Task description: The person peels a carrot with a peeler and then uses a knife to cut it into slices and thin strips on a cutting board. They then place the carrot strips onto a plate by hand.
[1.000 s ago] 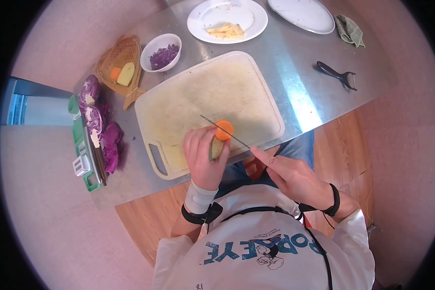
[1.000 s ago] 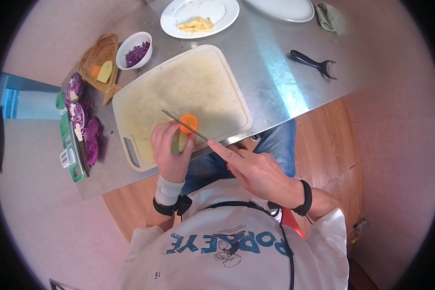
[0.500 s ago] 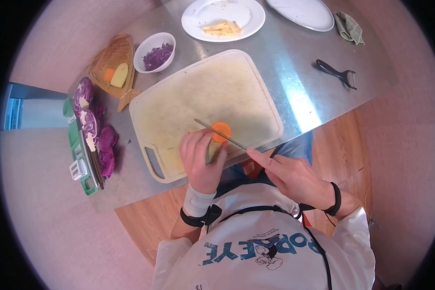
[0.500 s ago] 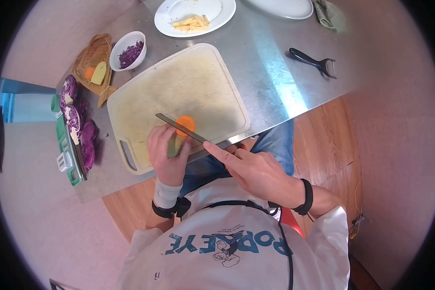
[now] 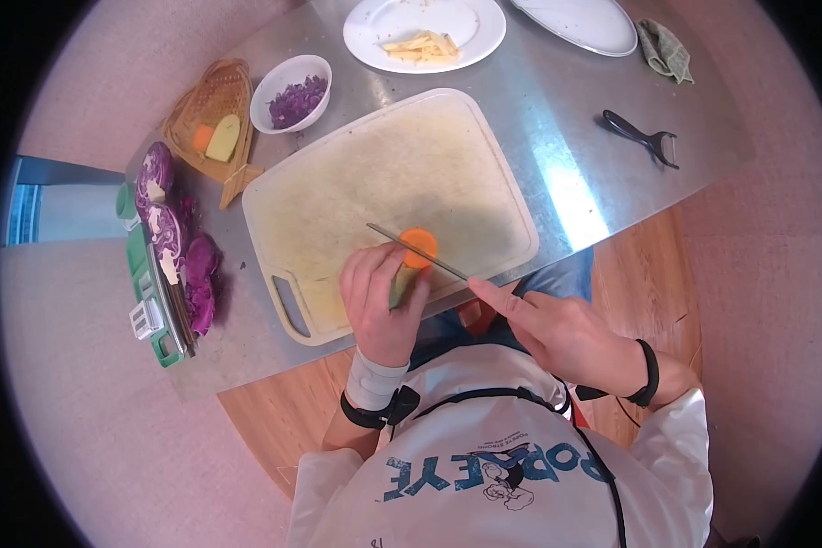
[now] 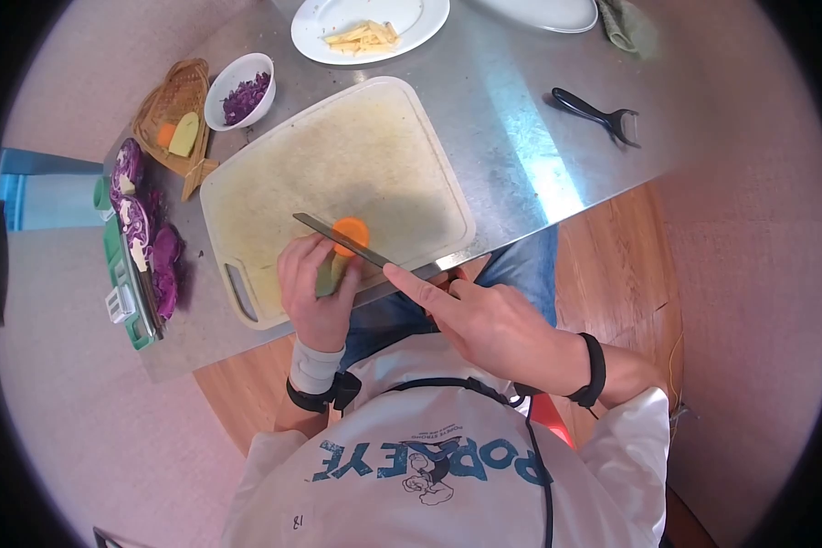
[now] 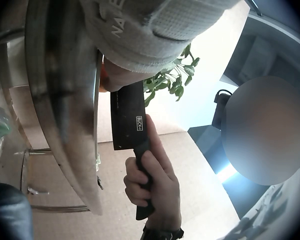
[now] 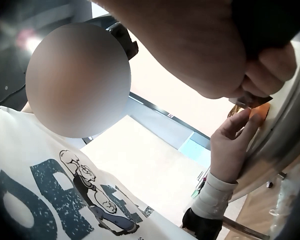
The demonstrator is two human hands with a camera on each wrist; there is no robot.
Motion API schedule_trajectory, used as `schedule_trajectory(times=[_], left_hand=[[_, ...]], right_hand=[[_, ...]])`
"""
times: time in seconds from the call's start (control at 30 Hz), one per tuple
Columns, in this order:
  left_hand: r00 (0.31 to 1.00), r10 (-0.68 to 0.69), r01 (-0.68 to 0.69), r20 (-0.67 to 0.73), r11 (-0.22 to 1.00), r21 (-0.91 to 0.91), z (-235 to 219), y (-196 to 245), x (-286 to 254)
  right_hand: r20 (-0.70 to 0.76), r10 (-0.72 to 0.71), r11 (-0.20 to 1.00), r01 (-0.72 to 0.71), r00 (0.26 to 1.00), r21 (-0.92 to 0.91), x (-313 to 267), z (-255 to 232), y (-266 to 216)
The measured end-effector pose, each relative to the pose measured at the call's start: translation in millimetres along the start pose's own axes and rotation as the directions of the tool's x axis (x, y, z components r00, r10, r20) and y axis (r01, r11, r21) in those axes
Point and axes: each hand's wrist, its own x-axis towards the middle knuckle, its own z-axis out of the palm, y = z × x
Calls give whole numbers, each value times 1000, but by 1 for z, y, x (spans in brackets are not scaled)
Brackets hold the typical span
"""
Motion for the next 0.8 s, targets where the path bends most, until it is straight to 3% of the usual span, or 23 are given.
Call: schedule_trajectory(times=[0.3, 0.43, 0.5, 0.63, 0.8], left_hand=[[1000, -7, 7, -9, 1000, -19, 2, -1, 0], [1000, 7, -7, 1, 1000, -3, 0, 1, 0], [1000, -19, 19, -11, 1000, -9, 1, 0, -1], [1000, 7, -7, -6, 999, -34, 2, -3, 1], [999, 30, -31, -35, 999, -13, 1, -4, -1]], right_hand=[[23, -3, 996, 1, 1000, 85, 11, 0, 1], [97, 32, 999, -33, 995, 6, 10, -8, -6], [6, -14, 999, 14, 1000, 31, 15, -5, -4], [-24, -7, 999, 8, 1000, 34, 20, 7, 1], [-94, -116, 993, 117, 989, 7, 23, 6, -1]])
